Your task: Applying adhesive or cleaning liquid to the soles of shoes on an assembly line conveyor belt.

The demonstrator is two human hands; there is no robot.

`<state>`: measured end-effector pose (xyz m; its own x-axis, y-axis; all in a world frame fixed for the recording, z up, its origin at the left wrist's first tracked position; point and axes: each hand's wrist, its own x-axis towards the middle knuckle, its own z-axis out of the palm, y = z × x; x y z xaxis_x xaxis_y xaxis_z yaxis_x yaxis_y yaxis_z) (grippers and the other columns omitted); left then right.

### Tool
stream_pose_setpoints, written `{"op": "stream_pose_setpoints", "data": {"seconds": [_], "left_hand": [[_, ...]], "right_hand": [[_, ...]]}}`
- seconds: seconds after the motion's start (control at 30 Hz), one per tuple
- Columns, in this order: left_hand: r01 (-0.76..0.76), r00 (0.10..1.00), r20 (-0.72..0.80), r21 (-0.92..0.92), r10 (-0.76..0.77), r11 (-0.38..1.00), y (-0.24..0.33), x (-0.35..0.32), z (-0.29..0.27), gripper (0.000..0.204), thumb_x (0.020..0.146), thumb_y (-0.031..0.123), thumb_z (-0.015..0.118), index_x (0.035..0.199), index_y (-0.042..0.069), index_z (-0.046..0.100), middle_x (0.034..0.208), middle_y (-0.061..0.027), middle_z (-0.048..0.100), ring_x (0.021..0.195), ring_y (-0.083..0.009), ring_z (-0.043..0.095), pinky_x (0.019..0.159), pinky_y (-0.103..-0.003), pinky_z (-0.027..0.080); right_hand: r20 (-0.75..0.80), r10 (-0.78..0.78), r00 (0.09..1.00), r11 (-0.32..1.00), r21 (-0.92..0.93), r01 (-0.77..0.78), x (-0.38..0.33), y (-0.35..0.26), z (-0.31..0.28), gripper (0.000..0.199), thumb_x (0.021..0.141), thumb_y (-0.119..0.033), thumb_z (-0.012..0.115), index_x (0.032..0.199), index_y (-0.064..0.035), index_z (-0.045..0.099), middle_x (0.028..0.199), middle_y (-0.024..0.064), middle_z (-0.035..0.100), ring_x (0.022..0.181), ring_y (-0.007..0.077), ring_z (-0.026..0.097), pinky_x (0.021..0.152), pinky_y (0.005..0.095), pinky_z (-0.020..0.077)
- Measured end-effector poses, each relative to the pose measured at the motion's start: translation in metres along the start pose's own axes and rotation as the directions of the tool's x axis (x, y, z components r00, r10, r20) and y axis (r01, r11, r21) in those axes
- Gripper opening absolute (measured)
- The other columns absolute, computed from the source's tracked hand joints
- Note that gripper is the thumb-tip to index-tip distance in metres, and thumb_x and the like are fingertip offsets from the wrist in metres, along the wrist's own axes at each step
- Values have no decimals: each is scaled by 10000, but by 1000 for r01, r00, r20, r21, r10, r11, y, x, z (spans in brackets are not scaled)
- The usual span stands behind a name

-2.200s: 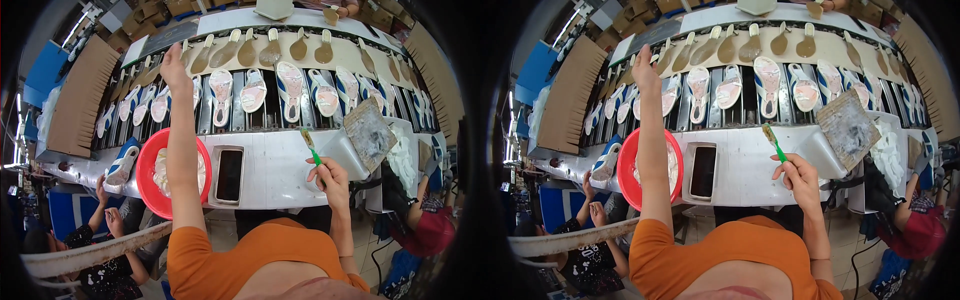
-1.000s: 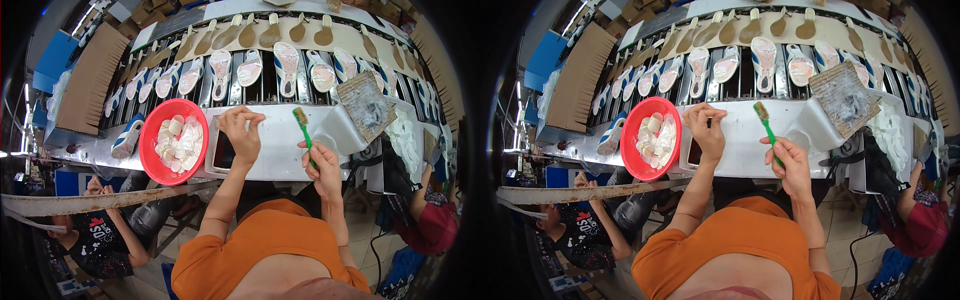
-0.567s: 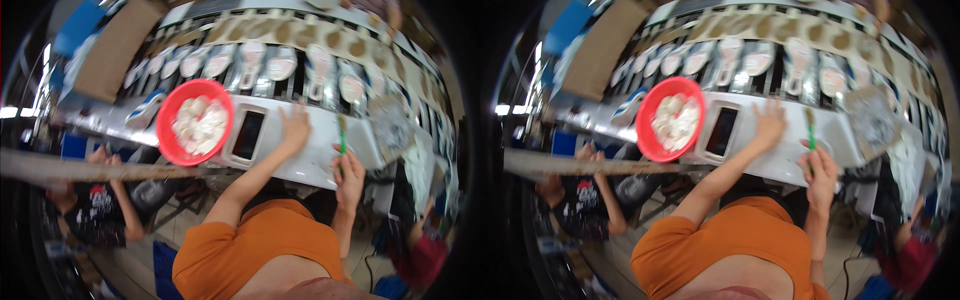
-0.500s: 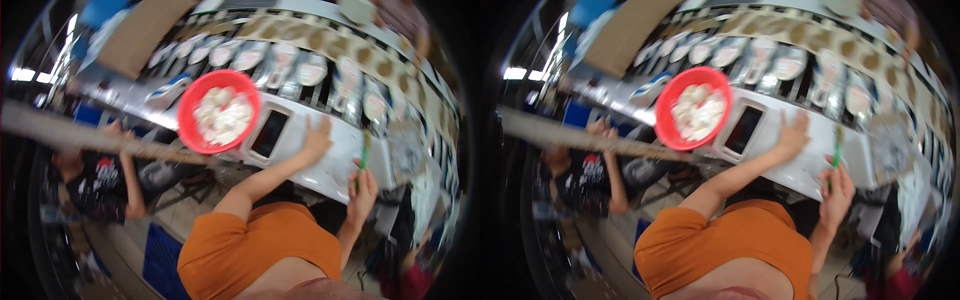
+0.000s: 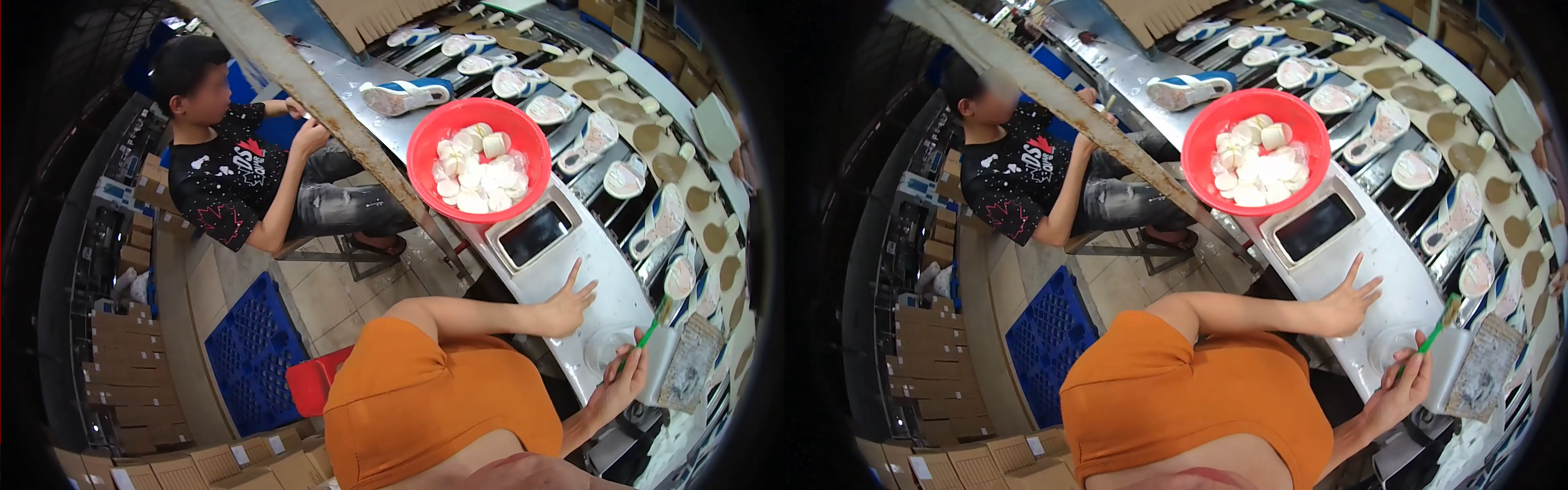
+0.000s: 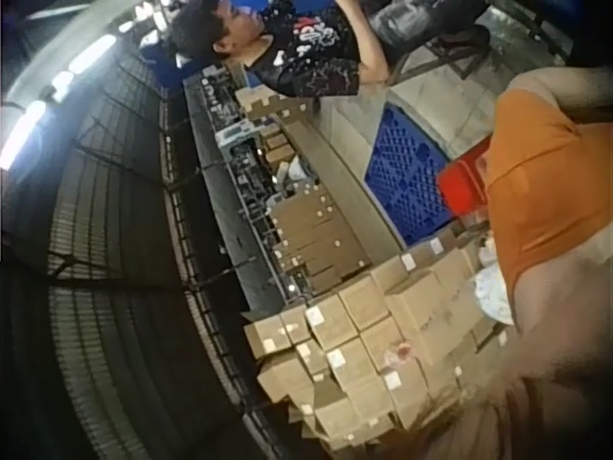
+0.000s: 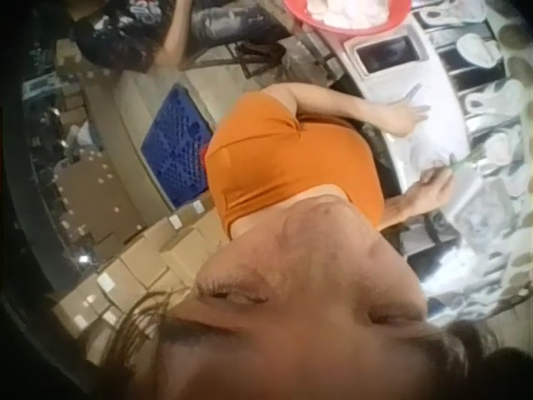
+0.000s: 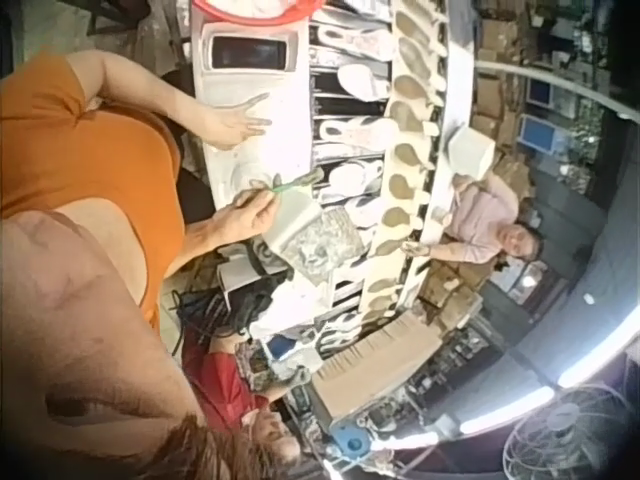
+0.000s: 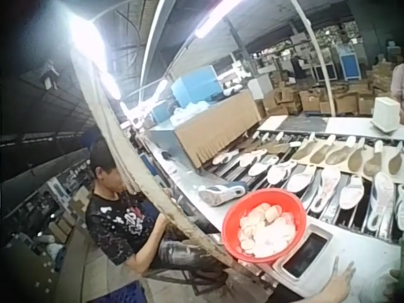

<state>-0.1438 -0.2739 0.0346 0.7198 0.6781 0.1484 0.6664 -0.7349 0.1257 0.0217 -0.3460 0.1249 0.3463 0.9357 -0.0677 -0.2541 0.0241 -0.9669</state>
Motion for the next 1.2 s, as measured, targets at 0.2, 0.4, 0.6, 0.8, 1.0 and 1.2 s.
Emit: {"op": "stream_pose_setpoints", "data": {"seconds": [0.2,0.4,0.6,0.8,1.0,1.2], "left_hand": [[20,938,-311,-396,-155,918,-17,-11,-39,94,810,225,685,759,147,673,813,32,602,946,-169,534,1033,-527,246],[-50,872,-420,-586,-251,809,-24,16,-59,116,910,195,580,841,106,554,838,-28,554,913,-217,511,898,-426,318],[-29,970,-197,-682,-144,731,-52,23,-71,248,925,322,583,778,191,734,644,73,605,729,-104,552,947,-397,308],[213,975,110,-236,-192,948,-95,81,-81,1099,655,814,574,1426,54,390,1458,-230,375,1365,-359,351,1037,-763,79],[302,734,-357,-590,-578,749,-172,137,-81,202,750,230,769,746,45,689,730,-91,709,658,-232,667,730,-346,484],[451,361,-383,-727,-850,518,-264,216,-29,386,882,288,635,1170,31,626,1100,-166,655,1030,-300,629,906,-458,444]], "right_hand": [[-26,51,998,998,-32,-52,-3,7,-15,123,959,-120,585,1004,-6,583,739,-12,498,474,-11,276,417,164,167],[-32,-8,999,998,64,10,-6,3,-7,108,971,-144,556,933,-44,542,682,-28,431,483,10,285,407,179,181],[7,-105,994,984,148,103,-9,4,1,239,964,-103,532,733,-47,503,538,-41,346,440,54,291,433,225,227],[-46,-32,998,987,-158,24,-16,-25,24,70,768,56,675,824,18,660,783,36,622,533,40,409,495,195,279],[-7,-79,997,994,-72,78,-7,-6,11,83,766,53,695,825,6,660,852,47,651,576,25,422,502,187,300],[-67,25,997,993,-113,-32,-2,-8,10,52,809,-10,704,805,-2,652,766,17,643,529,19,389,463,194,274]]}}
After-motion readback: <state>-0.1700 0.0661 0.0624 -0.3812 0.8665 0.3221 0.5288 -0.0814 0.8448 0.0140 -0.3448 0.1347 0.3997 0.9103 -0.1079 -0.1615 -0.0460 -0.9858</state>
